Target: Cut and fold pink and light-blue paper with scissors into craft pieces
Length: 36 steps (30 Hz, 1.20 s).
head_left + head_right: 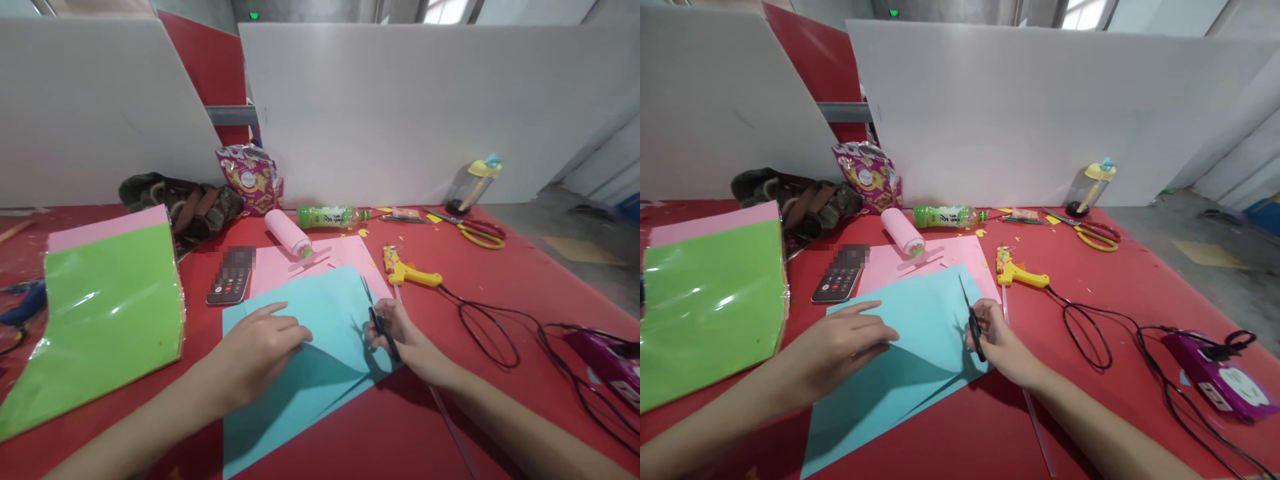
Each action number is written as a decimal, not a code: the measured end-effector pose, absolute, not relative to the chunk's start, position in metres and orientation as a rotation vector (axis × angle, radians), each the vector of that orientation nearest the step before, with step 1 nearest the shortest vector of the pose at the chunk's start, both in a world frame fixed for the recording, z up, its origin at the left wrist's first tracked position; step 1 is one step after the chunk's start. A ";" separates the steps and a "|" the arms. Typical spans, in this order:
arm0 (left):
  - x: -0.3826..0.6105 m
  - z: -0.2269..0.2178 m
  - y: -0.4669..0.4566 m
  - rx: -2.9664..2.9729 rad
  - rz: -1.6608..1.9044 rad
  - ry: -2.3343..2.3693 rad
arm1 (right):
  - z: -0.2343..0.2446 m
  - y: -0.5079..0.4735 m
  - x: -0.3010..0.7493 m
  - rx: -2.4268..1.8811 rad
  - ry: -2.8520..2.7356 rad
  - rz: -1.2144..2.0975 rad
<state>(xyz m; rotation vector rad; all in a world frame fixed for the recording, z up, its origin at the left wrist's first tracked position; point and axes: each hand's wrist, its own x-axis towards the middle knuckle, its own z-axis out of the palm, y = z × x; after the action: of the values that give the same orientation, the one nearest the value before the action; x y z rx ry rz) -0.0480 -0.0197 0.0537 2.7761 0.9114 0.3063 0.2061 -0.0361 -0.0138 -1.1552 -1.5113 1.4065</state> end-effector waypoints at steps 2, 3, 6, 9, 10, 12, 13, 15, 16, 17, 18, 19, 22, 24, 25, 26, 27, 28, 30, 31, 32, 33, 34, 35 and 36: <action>-0.050 0.059 -0.018 2.754 0.358 0.894 | -0.014 -0.036 0.208 -1.382 -1.702 1.077; -0.051 0.061 -0.017 2.742 0.374 0.890 | -0.014 -0.036 0.210 -1.491 -1.783 0.892; -0.053 0.065 -0.016 2.716 0.417 0.934 | -0.015 -0.034 0.213 -1.681 -1.982 0.461; -0.054 0.067 -0.017 2.737 0.430 0.993 | -0.016 -0.031 0.215 -1.667 -2.141 0.241; -0.054 0.068 -0.017 2.751 0.427 1.009 | -0.016 -0.030 0.215 -1.630 -2.169 0.191; -0.054 0.069 -0.017 2.779 0.448 1.029 | -0.014 -0.030 0.214 -1.527 -2.184 0.163; -0.055 0.070 -0.017 2.789 0.475 1.033 | -0.012 -0.031 0.213 -1.471 -2.172 0.190; -0.055 0.070 -0.019 2.812 0.559 1.039 | -0.006 -0.035 0.210 -1.376 -2.122 0.329; -0.054 0.069 -0.019 2.825 0.614 1.047 | -0.002 -0.039 0.207 -1.343 -2.089 0.434; -0.054 0.067 -0.021 2.842 0.673 1.056 | 0.001 -0.043 0.204 -1.328 -2.051 0.554; -0.054 0.065 -0.022 2.862 0.727 1.062 | 0.004 -0.047 0.200 -1.318 -2.012 0.685; -0.053 0.063 -0.023 2.883 0.765 1.064 | 0.007 -0.051 0.195 -1.311 -1.952 0.804; -0.053 0.057 -0.027 2.930 0.780 1.060 | 0.013 -0.059 0.181 -1.398 -1.790 1.021; -0.053 0.057 -0.028 2.928 0.771 1.100 | 0.015 -0.058 0.174 -1.514 -1.737 1.068; -0.054 0.058 -0.028 2.918 0.792 1.141 | 0.016 -0.055 0.173 -1.538 -1.740 1.061; -0.055 0.061 -0.029 2.901 0.827 1.197 | 0.018 -0.050 0.174 -1.539 -1.764 1.038; -0.055 0.065 -0.029 2.877 0.864 1.269 | 0.021 -0.045 0.177 -1.555 -1.792 0.997; -0.056 0.069 -0.029 2.839 0.926 1.359 | 0.026 -0.040 0.181 -1.594 -1.803 0.939; -0.058 0.080 -0.029 2.717 1.087 1.565 | 0.039 -0.030 0.194 -1.594 -1.759 0.904; -0.059 0.085 -0.029 2.595 1.242 1.691 | 0.048 -0.026 0.203 -1.571 -1.703 0.892; -0.060 0.090 -0.029 2.454 1.367 1.801 | 0.057 -0.023 0.211 -1.538 -1.660 0.897; -0.061 0.094 -0.028 2.316 1.466 1.894 | 0.067 -0.021 0.219 -1.500 -1.625 0.905; -0.063 0.098 -0.026 2.184 1.547 1.960 | 0.076 -0.020 0.227 -1.465 -1.578 0.890; -0.066 0.100 -0.024 2.075 1.596 2.008 | 0.083 -0.018 0.233 -1.457 -1.528 0.859; -0.068 0.102 -0.021 2.001 1.622 2.022 | 0.089 -0.017 0.238 -1.443 -1.479 0.814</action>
<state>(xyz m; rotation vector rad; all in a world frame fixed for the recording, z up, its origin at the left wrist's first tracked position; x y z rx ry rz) -0.0682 -0.0212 0.1025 2.0010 2.0216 1.6220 0.2383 -0.0168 0.0890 -1.4427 -1.4789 0.8137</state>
